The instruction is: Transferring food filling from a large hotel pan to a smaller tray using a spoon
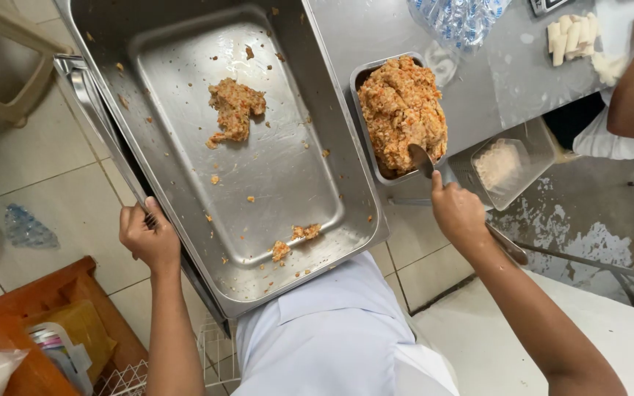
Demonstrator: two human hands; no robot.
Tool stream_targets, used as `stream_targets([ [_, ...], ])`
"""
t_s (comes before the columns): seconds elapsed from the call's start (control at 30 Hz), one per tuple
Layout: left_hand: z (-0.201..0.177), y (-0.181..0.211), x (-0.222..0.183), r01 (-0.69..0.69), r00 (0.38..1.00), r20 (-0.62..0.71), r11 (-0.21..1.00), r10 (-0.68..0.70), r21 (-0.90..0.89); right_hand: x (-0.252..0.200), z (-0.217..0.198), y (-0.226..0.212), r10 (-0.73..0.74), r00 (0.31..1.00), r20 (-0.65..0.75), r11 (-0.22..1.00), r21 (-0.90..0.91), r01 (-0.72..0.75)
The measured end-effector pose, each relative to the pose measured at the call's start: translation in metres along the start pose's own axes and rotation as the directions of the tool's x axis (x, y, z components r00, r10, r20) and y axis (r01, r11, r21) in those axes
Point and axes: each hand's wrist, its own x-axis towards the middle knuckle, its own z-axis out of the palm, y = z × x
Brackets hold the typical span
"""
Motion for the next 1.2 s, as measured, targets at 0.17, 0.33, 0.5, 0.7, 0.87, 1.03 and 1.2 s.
stream_targets([
  [0.17,0.004,-0.006,0.002,-0.026,1.0,-0.005,1.0,0.026,-0.009,0.008,0.024,-0.013,-0.057,0.998,-0.008,0.998,-0.024,0.057],
  [0.33,0.01,-0.023,0.0,-0.062,0.998,-0.012,0.998,0.062,-0.025,0.017,0.046,-0.026,-0.089,0.987,-0.137,0.993,-0.095,0.076],
  [0.5,0.008,-0.024,0.002,-0.051,0.999,-0.001,0.998,0.051,-0.027,0.03,0.101,-0.042,-0.118,0.887,-0.447,0.972,-0.233,0.013],
  [0.7,0.007,-0.018,0.005,-0.076,0.997,-0.002,0.997,0.076,-0.024,0.051,0.125,-0.066,-0.104,0.857,-0.504,0.972,-0.234,-0.02],
  [0.87,0.012,-0.026,0.002,-0.07,0.997,-0.024,0.997,0.069,-0.025,0.048,0.124,-0.064,-0.157,0.855,-0.495,0.974,-0.222,0.05],
  [1.03,0.013,-0.024,0.005,-0.084,0.996,-0.035,0.996,0.083,-0.02,0.05,0.107,-0.056,-0.15,0.859,-0.49,0.981,-0.179,0.069],
  [1.2,0.012,-0.018,0.007,-0.042,0.998,-0.051,0.999,0.04,-0.035,0.033,0.04,-0.023,-0.172,0.937,-0.303,0.983,-0.109,0.146],
])
